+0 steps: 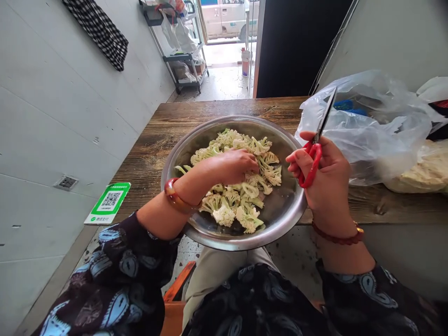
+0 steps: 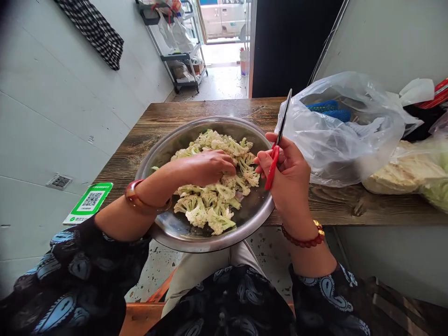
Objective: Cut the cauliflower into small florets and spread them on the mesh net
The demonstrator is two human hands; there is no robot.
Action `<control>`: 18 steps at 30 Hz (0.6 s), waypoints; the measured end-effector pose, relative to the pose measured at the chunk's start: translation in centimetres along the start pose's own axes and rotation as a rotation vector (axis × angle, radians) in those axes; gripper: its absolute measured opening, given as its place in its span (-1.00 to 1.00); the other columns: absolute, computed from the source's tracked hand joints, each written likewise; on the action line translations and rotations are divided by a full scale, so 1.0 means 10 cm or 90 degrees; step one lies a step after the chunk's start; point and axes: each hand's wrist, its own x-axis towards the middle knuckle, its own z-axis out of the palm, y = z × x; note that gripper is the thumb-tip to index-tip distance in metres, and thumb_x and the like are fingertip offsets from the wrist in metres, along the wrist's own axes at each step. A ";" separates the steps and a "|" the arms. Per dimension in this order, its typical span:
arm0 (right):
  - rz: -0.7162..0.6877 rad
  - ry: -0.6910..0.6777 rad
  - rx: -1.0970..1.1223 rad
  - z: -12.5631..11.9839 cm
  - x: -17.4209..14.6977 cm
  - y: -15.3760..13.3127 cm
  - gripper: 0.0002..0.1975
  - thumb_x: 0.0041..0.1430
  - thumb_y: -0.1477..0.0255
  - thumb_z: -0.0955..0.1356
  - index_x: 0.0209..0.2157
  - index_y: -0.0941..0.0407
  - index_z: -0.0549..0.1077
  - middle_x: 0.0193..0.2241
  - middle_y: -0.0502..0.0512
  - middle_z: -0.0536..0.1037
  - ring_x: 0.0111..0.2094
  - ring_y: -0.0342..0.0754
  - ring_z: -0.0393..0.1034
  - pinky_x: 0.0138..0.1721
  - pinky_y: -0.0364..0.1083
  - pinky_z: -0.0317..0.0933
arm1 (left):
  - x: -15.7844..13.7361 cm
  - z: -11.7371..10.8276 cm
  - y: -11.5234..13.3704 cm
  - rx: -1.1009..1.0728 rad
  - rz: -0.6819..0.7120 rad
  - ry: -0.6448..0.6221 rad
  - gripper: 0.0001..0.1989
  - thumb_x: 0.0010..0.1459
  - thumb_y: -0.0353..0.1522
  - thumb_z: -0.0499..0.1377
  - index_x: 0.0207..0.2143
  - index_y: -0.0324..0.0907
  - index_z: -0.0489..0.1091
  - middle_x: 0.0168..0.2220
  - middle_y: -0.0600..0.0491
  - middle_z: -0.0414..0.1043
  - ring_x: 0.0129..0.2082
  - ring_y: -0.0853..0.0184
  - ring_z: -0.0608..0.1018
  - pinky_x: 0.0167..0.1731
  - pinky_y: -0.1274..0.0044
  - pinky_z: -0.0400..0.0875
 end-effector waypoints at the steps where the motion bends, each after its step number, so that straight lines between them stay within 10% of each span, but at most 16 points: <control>1: 0.003 -0.002 -0.009 0.00 0.00 0.00 -0.67 0.11 0.22 0.49 -0.08 -0.07 0.49 -0.44 -0.05 0.56 -0.50 -0.10 0.42 -0.50 -0.09 0.33 | 0.00 -0.02 -0.02 -0.020 -0.004 0.030 -0.55 0.00 -0.65 0.12 -0.11 -0.14 0.55 -0.13 -0.01 0.55 -0.07 0.26 0.50 0.03 0.44 0.29; 5: 0.005 0.000 -0.016 -0.01 0.00 -0.01 -0.70 0.11 0.20 0.50 -0.11 -0.12 0.50 -0.43 -0.03 0.55 -0.45 -0.05 0.45 -0.48 -0.06 0.35 | 0.03 -0.06 0.09 -0.130 0.047 0.108 -0.67 0.12 -0.57 0.11 -0.14 -0.13 0.55 -0.17 0.00 0.57 -0.13 0.30 0.52 0.02 0.45 0.32; 10: 0.000 -0.004 -0.006 -0.01 0.00 -0.01 -0.71 0.12 0.22 0.50 -0.11 -0.11 0.50 -0.45 -0.05 0.53 -0.46 -0.07 0.43 -0.48 -0.07 0.32 | 0.08 0.01 0.32 -0.177 0.174 -0.018 -0.72 0.08 -0.45 0.29 -0.12 -0.09 0.55 -0.16 0.02 0.56 -0.13 0.28 0.51 -0.02 0.47 0.33; 18: -0.009 -0.010 -0.033 -0.02 0.01 0.00 -0.71 0.14 0.19 0.48 -0.10 -0.13 0.49 -0.42 -0.04 0.52 -0.46 -0.06 0.43 -0.47 -0.05 0.32 | 0.12 0.14 0.31 -0.099 0.142 0.022 -0.79 0.02 -0.56 0.21 -0.28 -0.18 0.52 -0.25 -0.02 0.49 -0.23 0.28 0.46 -0.16 0.48 0.31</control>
